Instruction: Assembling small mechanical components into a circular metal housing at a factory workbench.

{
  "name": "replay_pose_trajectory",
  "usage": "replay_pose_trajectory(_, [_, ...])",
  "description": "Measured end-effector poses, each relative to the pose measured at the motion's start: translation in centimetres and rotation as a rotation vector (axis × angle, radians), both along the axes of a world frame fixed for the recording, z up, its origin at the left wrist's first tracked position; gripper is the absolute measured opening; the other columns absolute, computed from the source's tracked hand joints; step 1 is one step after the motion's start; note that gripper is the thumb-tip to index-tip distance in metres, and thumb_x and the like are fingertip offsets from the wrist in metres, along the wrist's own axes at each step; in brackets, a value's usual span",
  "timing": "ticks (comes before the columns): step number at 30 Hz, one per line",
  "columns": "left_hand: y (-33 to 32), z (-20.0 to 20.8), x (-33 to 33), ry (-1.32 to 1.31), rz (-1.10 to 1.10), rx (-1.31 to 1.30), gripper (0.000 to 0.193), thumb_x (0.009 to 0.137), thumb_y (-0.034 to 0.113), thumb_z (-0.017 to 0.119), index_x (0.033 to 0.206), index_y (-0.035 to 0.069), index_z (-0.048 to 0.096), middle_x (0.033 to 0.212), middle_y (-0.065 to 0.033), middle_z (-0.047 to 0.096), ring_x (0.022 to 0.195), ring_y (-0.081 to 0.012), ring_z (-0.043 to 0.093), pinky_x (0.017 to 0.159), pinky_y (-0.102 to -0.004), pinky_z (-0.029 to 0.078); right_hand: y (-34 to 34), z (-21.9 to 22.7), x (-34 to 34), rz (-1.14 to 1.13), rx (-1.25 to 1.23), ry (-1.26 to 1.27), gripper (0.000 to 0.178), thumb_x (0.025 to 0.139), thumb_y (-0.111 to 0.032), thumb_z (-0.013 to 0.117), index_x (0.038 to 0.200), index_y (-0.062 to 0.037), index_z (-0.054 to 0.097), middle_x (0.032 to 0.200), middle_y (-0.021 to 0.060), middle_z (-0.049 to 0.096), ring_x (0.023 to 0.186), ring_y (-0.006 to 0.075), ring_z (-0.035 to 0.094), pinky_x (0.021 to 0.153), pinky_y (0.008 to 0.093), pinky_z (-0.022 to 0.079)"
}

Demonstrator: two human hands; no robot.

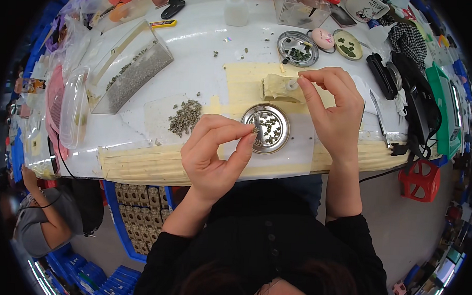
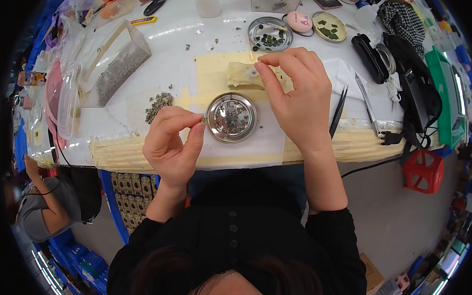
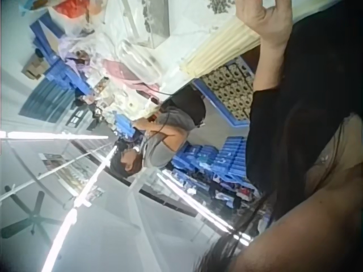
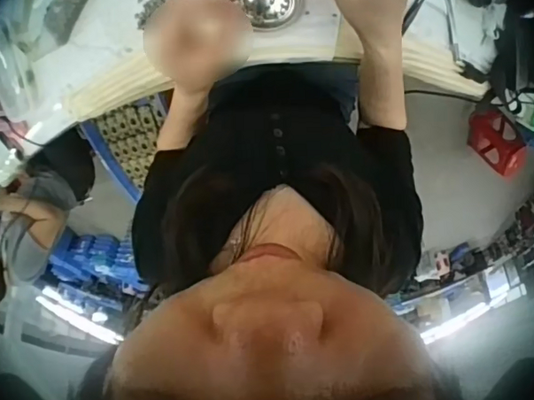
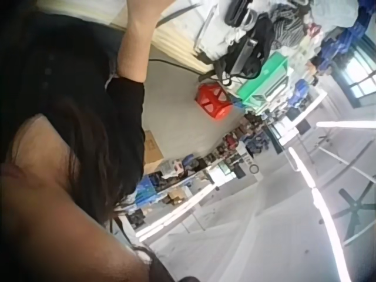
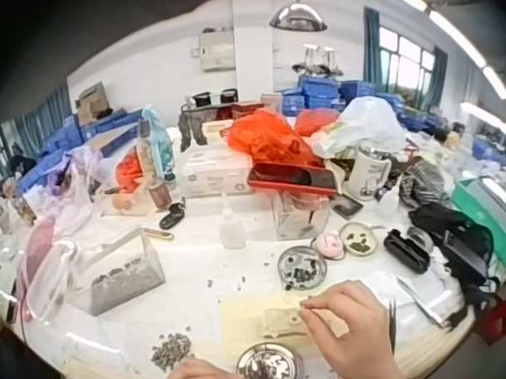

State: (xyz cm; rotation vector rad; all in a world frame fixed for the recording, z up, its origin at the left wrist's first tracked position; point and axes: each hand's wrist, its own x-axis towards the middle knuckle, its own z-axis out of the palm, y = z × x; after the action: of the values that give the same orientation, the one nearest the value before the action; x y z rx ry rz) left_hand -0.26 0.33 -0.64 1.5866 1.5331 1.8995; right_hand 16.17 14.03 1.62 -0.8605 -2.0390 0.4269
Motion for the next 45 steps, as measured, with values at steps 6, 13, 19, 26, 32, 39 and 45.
replay_pose_trajectory(6, [0.1,0.1,0.0,0.036,0.005,0.007,0.018,0.073,-0.007,0.075,0.090,-0.001,0.071,0.085,-0.0096,0.067,0.077,-0.0193,0.062,0.069,-0.0276,0.047,0.2,-0.1,-0.5,0.035,-0.014,0.040,0.011,0.079,-0.008,0.074,0.089,-0.0032,0.070,0.083,0.0079,0.065,0.079,0.0248,0.060,0.070,0.0340,0.048])
replay_pose_trajectory(13, [-0.2,-0.7,-0.1,0.022,0.042,-0.011,0.019,0.076,-0.009,0.073,0.093,-0.002,0.070,0.086,-0.0094,0.066,0.076,-0.0170,0.061,0.068,-0.0262,0.047,0.1,0.1,0.0,0.008,0.036,0.192,0.016,0.080,-0.008,0.075,0.094,-0.0032,0.070,0.080,0.0059,0.064,0.071,0.0204,0.060,0.064,0.0304,0.047])
replay_pose_trajectory(19, [0.3,-1.0,0.2,0.055,0.057,0.017,0.019,0.077,-0.011,0.072,0.094,-0.003,0.069,0.086,-0.0090,0.065,0.074,-0.0152,0.059,0.067,-0.0250,0.046,-0.4,-0.6,2.3,-0.100,0.391,0.440,0.017,0.094,0.000,0.055,0.109,0.0076,0.053,0.098,0.0137,0.059,0.078,0.0140,0.051,0.071,0.0257,0.044])
replay_pose_trajectory(26, [0.0,-1.1,0.5,0.104,0.061,-0.007,0.015,0.083,-0.011,0.066,0.097,-0.006,0.066,0.092,-0.0094,0.062,0.087,-0.0162,0.056,0.079,-0.0265,0.046,0.4,-1.4,2.6,-0.059,0.557,0.400,0.017,0.092,-0.001,0.055,0.106,0.0028,0.047,0.095,0.0115,0.055,0.080,0.0154,0.048,0.073,0.0259,0.040])
replay_pose_trajectory(32, [0.0,-1.0,0.4,0.134,0.115,0.017,0.015,0.082,-0.011,0.067,0.096,-0.006,0.067,0.091,-0.0092,0.062,0.080,-0.0147,0.056,0.073,-0.0249,0.046,0.1,-1.7,2.6,-0.100,0.492,0.481,0.012,0.092,-0.004,0.056,0.101,0.0022,0.051,0.085,0.0090,0.055,0.072,0.0161,0.047,0.068,0.0273,0.039])
replay_pose_trajectory(39, [0.2,-0.9,0.2,0.168,0.171,0.010,0.019,0.075,-0.009,0.074,0.092,-0.001,0.070,0.083,-0.0081,0.064,0.073,-0.0176,0.059,0.065,-0.0267,0.046,-0.6,-0.8,1.4,-0.022,0.365,0.336,0.011,0.078,0.002,0.071,0.086,-0.0030,0.066,0.071,0.0048,0.058,0.064,0.0207,0.049,0.057,0.0310,0.038])
replay_pose_trajectory(45, [1.1,1.2,0.6,0.144,0.129,0.027,0.020,0.073,-0.007,0.076,0.090,0.001,0.071,0.082,-0.0073,0.065,0.073,-0.0186,0.061,0.064,-0.0276,0.046,-0.6,1.6,0.1,0.089,0.348,0.026,0.016,0.073,-0.005,0.078,0.086,-0.0069,0.070,0.074,0.0034,0.059,0.069,0.0219,0.054,0.060,0.0332,0.042])
